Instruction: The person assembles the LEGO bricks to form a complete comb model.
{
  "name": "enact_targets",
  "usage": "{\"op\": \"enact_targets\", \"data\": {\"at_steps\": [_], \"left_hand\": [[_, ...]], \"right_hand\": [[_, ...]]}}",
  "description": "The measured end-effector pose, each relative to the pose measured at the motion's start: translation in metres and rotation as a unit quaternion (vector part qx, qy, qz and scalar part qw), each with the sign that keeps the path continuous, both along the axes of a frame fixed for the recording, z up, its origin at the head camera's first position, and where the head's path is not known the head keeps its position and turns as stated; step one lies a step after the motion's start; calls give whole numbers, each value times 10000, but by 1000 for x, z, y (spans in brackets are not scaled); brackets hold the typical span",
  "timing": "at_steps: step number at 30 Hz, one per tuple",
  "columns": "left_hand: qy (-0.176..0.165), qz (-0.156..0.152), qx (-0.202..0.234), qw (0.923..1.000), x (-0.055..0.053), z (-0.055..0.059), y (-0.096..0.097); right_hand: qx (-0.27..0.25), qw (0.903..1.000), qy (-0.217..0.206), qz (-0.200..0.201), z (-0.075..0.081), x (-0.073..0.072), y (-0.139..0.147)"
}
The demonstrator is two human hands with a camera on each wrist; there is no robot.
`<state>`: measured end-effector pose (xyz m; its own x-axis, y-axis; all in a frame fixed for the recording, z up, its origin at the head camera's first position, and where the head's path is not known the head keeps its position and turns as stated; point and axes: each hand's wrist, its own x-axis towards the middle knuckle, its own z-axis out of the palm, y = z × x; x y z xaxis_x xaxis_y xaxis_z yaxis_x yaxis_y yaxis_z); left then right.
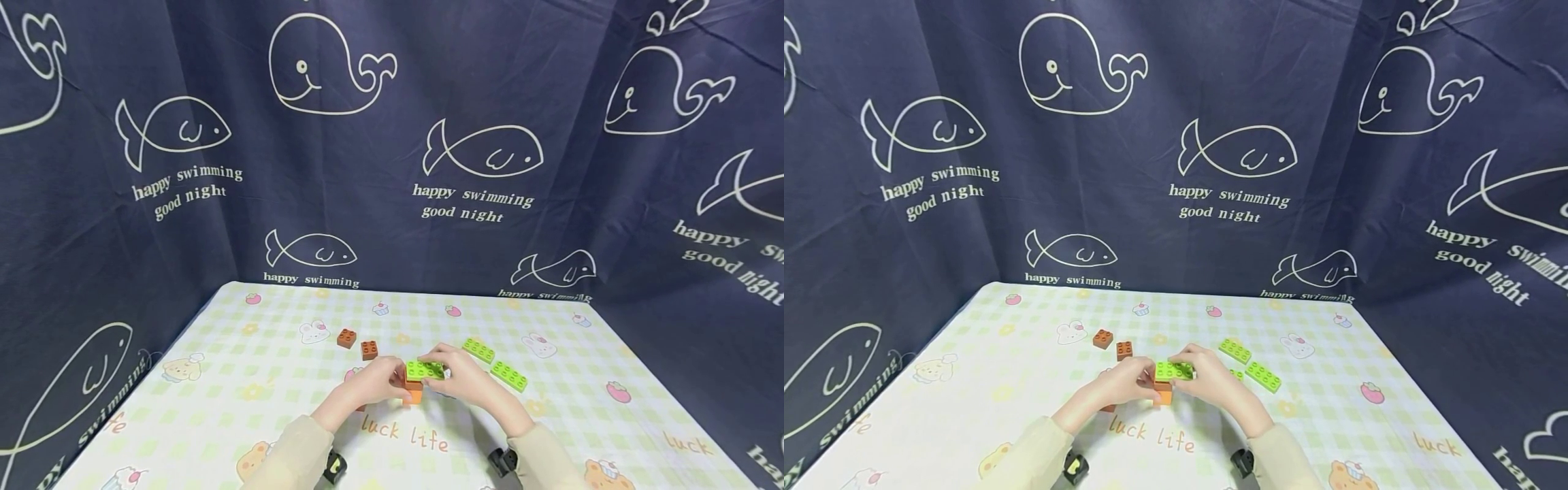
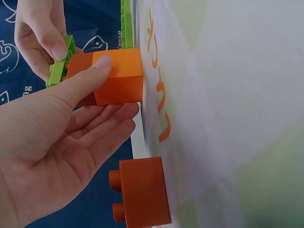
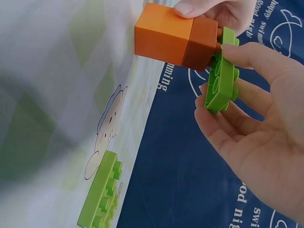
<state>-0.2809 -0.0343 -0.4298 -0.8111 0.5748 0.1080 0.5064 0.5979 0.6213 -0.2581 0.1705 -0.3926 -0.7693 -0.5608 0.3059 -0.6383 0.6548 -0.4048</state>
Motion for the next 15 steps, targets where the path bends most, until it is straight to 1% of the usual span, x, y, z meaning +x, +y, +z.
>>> {"op": "enact_targets", "data": {"at_steps": [6,15], "left_hand": [[37,24,-64,10000,0,0,0],[110,-12,-88,9999,0,0,0]], "right_hand": [[-7,10000,40,64,1,2,-1],[-126,9997,-179,120,-1,0,-1]]}}
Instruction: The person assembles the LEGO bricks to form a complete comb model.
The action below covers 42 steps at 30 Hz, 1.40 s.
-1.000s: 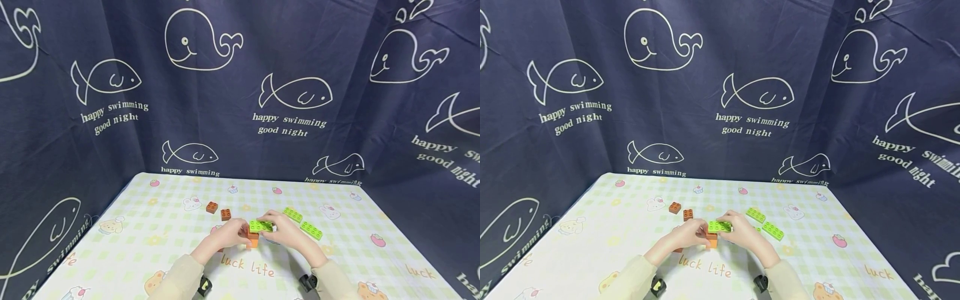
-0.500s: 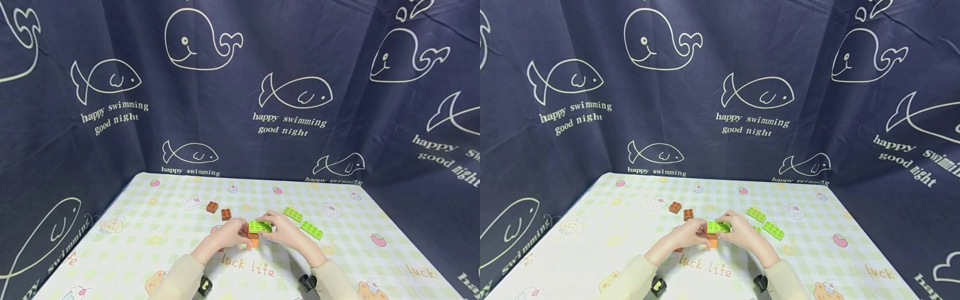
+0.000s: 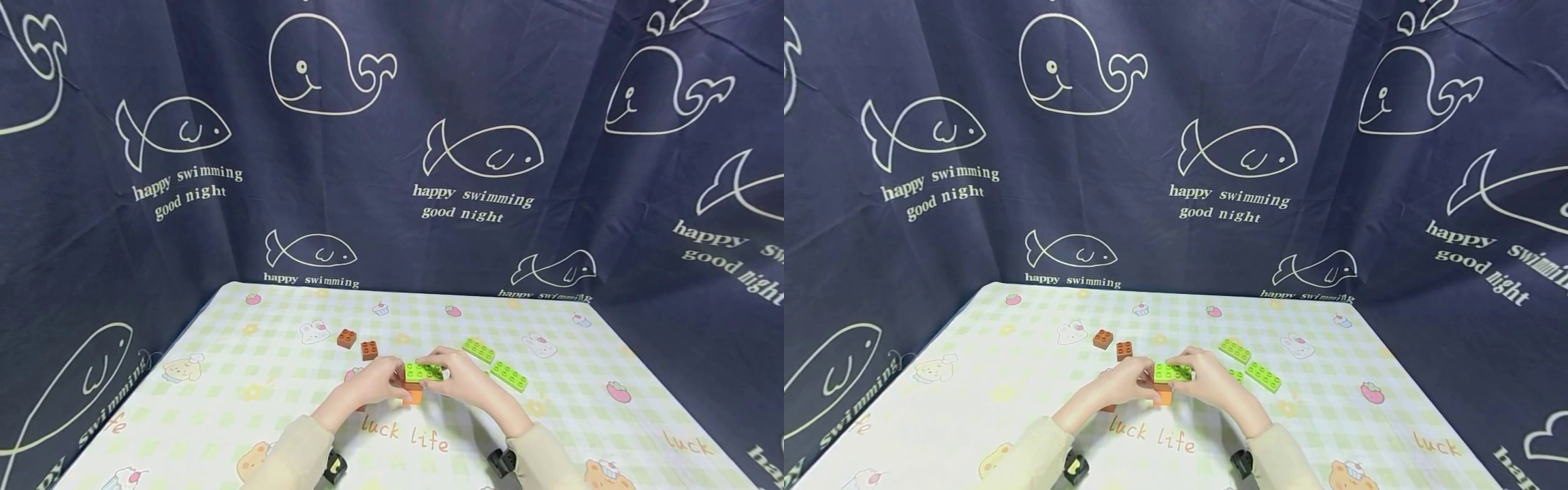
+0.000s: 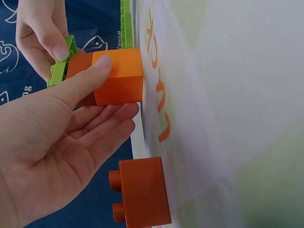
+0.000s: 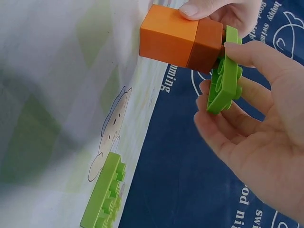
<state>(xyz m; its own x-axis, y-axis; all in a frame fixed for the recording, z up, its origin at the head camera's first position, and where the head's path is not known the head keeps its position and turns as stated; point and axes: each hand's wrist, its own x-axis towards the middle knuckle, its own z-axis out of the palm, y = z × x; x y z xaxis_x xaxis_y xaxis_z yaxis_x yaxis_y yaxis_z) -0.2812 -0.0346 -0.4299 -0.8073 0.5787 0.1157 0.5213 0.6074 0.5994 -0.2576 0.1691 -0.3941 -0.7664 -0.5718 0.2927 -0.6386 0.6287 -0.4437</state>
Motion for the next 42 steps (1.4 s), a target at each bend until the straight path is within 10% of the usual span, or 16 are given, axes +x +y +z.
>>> {"op": "enact_targets", "data": {"at_steps": [42], "left_hand": [[-41,40,-36,10000,-1,1,1]], "right_hand": [[-379,9979,-446,294,-7,-10,7]]}}
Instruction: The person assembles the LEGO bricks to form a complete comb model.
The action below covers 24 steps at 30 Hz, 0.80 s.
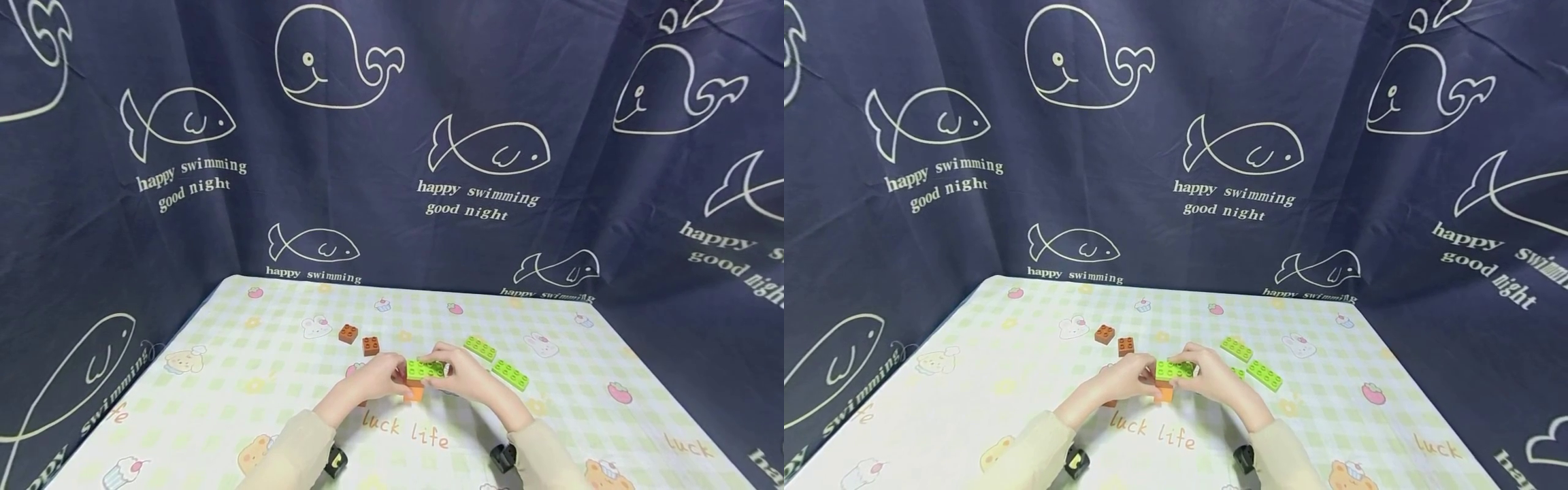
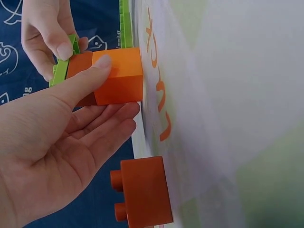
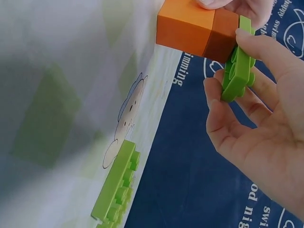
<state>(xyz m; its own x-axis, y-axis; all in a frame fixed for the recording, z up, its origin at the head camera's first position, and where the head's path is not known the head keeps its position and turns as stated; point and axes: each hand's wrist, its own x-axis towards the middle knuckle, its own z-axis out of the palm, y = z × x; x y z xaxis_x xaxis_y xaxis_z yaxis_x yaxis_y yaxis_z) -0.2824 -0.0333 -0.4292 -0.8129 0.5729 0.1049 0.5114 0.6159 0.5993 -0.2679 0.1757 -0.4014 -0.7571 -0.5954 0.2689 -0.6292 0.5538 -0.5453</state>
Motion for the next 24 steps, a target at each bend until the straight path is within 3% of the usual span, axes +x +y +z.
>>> {"op": "enact_targets", "data": {"at_steps": [24], "left_hand": [[-73,47,-11,10000,4,2,1]], "right_hand": [[-126,9999,40,31,-4,0,1]]}}
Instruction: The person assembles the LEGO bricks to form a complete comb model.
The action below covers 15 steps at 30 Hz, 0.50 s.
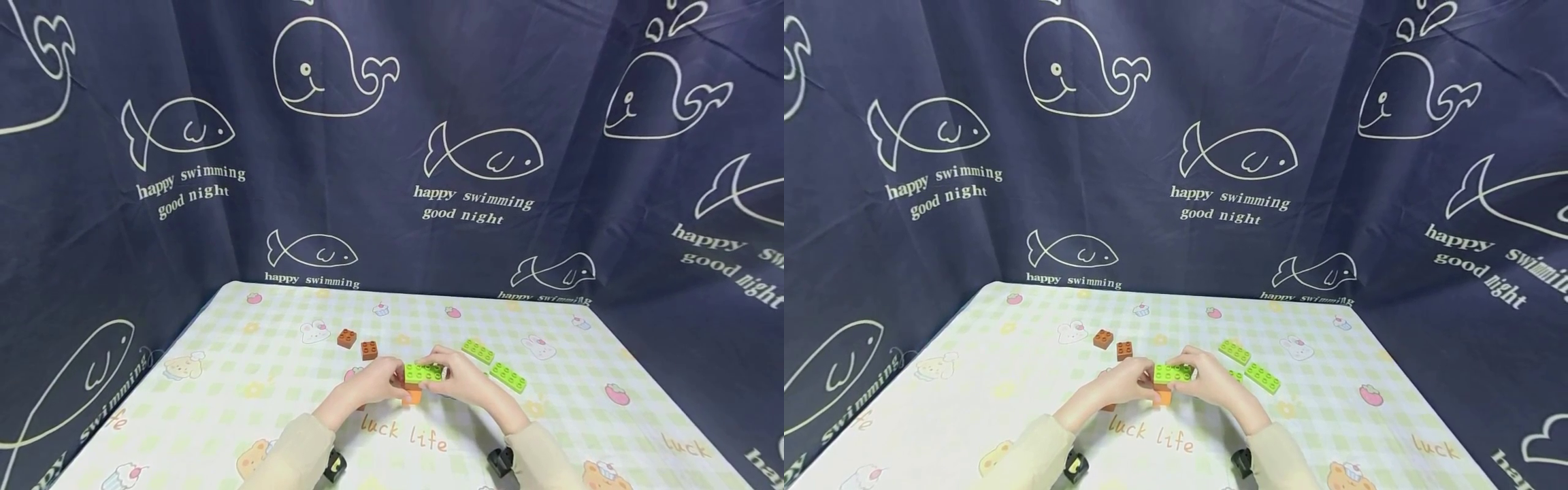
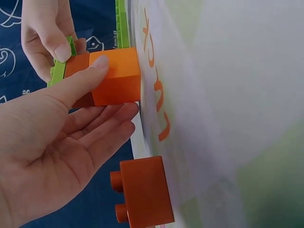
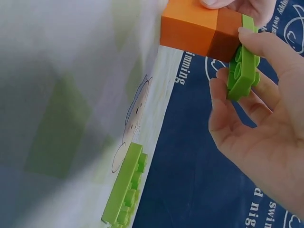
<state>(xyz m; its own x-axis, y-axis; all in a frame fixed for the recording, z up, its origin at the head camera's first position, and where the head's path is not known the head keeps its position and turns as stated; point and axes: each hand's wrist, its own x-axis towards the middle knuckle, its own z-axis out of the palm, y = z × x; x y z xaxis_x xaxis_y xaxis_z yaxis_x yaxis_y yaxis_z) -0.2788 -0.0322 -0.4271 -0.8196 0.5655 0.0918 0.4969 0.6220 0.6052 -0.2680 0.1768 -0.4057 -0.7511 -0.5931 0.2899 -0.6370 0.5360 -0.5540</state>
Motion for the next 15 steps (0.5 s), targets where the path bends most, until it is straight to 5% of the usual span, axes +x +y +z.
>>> {"op": "enact_targets", "data": {"at_steps": [15], "left_hand": [[-44,4,102,9999,-1,1,-5]], "right_hand": [[-71,9984,-553,-92,-1,2,1]]}}
